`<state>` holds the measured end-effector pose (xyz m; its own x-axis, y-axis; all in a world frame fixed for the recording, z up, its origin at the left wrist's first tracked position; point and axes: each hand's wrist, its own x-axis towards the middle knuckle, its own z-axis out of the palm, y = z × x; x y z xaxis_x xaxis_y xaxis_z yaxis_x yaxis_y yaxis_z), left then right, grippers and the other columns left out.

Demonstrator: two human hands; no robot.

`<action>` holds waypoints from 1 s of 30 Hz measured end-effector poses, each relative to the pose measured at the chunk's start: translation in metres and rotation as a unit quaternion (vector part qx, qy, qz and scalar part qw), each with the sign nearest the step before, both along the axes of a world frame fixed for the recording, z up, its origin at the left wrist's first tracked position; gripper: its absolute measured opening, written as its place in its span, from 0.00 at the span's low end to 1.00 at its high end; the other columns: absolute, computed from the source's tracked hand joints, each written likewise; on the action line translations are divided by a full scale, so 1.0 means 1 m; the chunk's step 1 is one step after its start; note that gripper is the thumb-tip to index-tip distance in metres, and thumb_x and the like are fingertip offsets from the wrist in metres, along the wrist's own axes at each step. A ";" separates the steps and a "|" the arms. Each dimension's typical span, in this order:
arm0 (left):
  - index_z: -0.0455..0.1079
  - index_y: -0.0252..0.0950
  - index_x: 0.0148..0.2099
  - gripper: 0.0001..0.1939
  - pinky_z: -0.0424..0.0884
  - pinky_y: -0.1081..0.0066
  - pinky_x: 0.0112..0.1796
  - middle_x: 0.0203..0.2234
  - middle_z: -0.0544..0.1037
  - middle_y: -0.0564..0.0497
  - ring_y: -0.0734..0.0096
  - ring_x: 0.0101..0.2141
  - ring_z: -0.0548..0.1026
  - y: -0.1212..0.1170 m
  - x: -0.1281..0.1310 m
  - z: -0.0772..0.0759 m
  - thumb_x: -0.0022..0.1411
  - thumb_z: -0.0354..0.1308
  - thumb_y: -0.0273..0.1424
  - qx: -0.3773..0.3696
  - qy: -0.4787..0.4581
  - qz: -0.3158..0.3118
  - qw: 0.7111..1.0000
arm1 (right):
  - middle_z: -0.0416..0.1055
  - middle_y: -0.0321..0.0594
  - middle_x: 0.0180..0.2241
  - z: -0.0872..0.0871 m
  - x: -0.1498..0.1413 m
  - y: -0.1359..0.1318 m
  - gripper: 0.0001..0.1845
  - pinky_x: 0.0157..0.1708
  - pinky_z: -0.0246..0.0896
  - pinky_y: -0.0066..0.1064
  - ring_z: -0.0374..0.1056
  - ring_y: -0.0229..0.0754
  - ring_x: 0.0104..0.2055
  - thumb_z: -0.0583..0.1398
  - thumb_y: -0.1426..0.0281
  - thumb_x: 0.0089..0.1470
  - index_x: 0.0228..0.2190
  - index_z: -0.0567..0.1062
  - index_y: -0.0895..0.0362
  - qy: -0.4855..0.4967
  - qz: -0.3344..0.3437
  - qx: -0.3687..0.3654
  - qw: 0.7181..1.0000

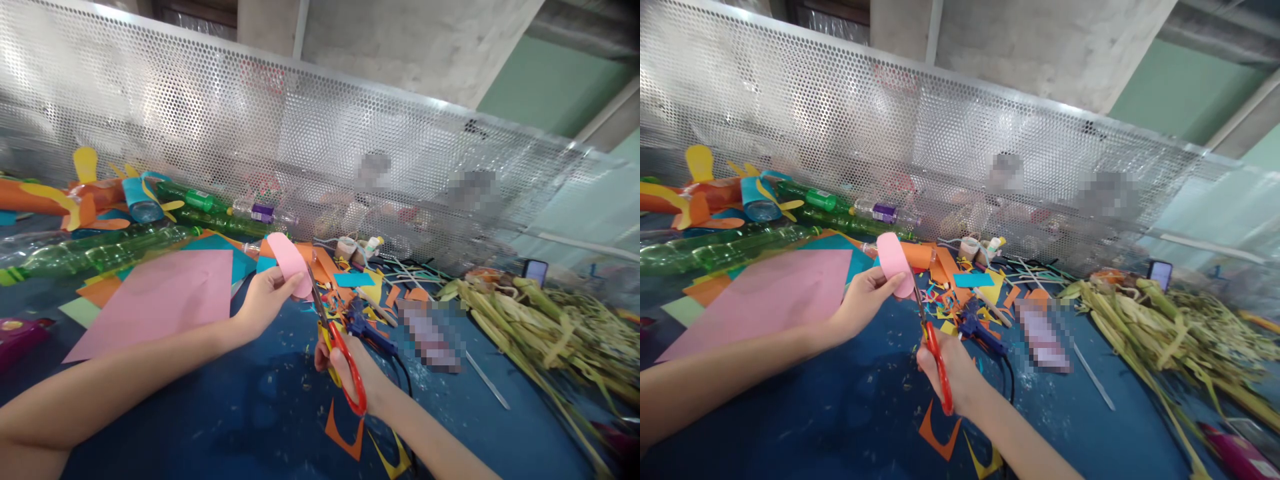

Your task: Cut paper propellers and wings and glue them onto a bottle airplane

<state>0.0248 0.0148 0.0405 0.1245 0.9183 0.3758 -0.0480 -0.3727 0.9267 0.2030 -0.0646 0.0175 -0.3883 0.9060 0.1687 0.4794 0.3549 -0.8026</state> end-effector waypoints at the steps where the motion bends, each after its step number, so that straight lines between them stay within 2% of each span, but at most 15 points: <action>1: 0.72 0.32 0.33 0.13 0.67 0.74 0.28 0.25 0.76 0.51 0.71 0.27 0.72 -0.001 0.000 0.001 0.56 0.56 0.38 0.001 0.004 0.004 1.000 | 0.66 0.43 0.25 0.000 0.000 0.000 0.28 0.26 0.58 0.32 0.63 0.41 0.27 0.42 0.46 0.54 0.25 0.62 0.56 0.000 0.000 -0.001 1.000; 6: 0.71 0.33 0.28 0.13 0.66 0.75 0.27 0.24 0.76 0.52 0.72 0.25 0.71 -0.004 0.000 0.004 0.56 0.56 0.38 0.008 0.038 0.033 0.999 | 0.64 0.41 0.24 -0.005 0.001 0.002 0.29 0.26 0.59 0.30 0.62 0.40 0.26 0.41 0.44 0.53 0.24 0.61 0.56 0.002 -0.004 -0.007 1.000; 10: 0.72 0.33 0.32 0.11 0.68 0.74 0.29 0.25 0.77 0.51 0.72 0.27 0.72 -0.005 0.001 0.005 0.57 0.56 0.36 0.002 0.017 0.009 1.000 | 0.61 0.38 0.22 -0.009 0.001 0.003 0.29 0.25 0.61 0.30 0.62 0.38 0.24 0.43 0.44 0.53 0.24 0.61 0.56 0.028 -0.010 -0.022 0.999; 13: 0.73 0.33 0.34 0.11 0.69 0.73 0.30 0.26 0.77 0.51 0.72 0.27 0.73 -0.004 0.001 0.003 0.56 0.56 0.36 -0.005 0.004 -0.001 1.000 | 0.56 0.34 0.20 -0.010 -0.002 0.002 0.30 0.21 0.62 0.29 0.58 0.35 0.19 0.43 0.42 0.51 0.24 0.60 0.56 0.057 -0.020 -0.053 0.997; 16: 0.73 0.33 0.35 0.11 0.70 0.72 0.31 0.28 0.78 0.50 0.70 0.29 0.74 -0.002 0.002 0.001 0.56 0.56 0.36 -0.014 -0.009 -0.008 1.000 | 0.53 0.31 0.18 -0.011 -0.004 0.001 0.31 0.15 0.58 0.26 0.53 0.32 0.15 0.43 0.40 0.49 0.24 0.59 0.56 0.057 -0.029 -0.068 0.996; 21: 0.73 0.33 0.36 0.11 0.71 0.72 0.31 0.29 0.79 0.50 0.69 0.29 0.75 0.000 0.003 -0.001 0.55 0.57 0.36 -0.020 -0.018 -0.006 1.000 | 0.53 0.31 0.15 -0.014 -0.004 0.000 0.30 0.13 0.46 0.24 0.48 0.31 0.15 0.42 0.42 0.52 0.21 0.59 0.56 0.037 -0.040 -0.035 0.998; 30: 0.73 0.33 0.36 0.10 0.71 0.73 0.31 0.29 0.79 0.49 0.70 0.28 0.76 -0.003 0.005 -0.002 0.56 0.57 0.35 -0.038 -0.035 -0.027 0.998 | 0.53 0.32 0.15 -0.014 -0.005 0.001 0.30 0.14 0.43 0.26 0.48 0.32 0.16 0.41 0.43 0.53 0.20 0.59 0.56 0.027 -0.043 -0.016 0.999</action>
